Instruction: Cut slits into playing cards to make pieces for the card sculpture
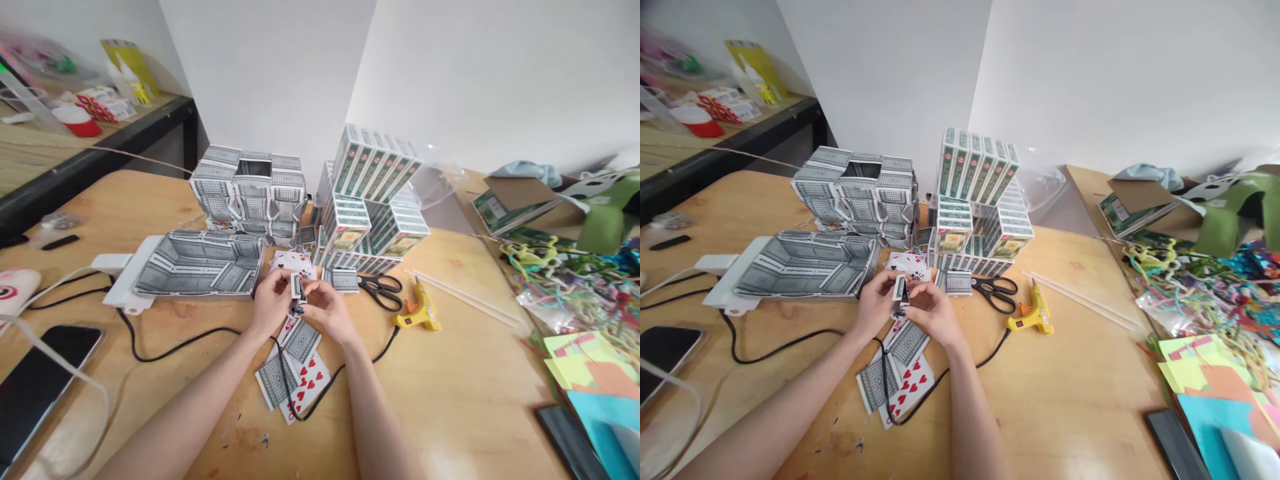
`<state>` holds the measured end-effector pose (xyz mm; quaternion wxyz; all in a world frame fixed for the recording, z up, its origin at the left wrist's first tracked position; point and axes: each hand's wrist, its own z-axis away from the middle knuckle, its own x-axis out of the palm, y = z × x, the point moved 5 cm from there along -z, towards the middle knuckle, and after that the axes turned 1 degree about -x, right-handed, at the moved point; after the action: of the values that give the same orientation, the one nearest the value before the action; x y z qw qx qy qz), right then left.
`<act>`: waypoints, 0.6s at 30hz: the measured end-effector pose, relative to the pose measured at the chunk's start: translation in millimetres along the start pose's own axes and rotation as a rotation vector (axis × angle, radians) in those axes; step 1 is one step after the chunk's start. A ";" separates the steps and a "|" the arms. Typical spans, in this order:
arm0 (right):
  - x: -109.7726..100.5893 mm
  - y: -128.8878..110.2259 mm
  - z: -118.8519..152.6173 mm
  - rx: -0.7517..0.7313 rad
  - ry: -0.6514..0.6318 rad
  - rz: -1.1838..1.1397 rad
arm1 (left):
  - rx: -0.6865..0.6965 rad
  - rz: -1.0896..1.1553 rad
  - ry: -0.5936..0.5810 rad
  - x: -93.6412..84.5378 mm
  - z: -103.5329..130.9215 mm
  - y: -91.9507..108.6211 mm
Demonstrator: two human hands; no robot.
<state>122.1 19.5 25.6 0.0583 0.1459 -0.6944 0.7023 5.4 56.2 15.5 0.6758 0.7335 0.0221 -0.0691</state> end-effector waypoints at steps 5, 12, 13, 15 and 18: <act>-0.4 5.0 -0.4 -0.014 0.022 -0.009 | 0.073 -0.020 -0.069 5.1 1.3 3.6; -3.9 1.7 -0.4 0.000 0.095 0.083 | 0.394 -0.111 -0.089 2.4 6.4 27.0; -4.5 1.4 -0.5 -0.004 0.099 0.078 | 0.433 -0.108 -0.099 2.0 7.2 30.0; -6.9 2.8 -0.6 -0.004 0.116 0.067 | 0.460 -0.094 -0.103 0.7 7.6 33.1; -14.0 8.9 -1.4 0.012 0.179 0.045 | 0.417 -0.092 -0.058 -2.3 6.4 32.4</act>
<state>132.8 22.3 13.1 0.1034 0.0676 -0.6854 0.7176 6.8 47.1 47.3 0.5060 0.8534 0.0214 -0.1239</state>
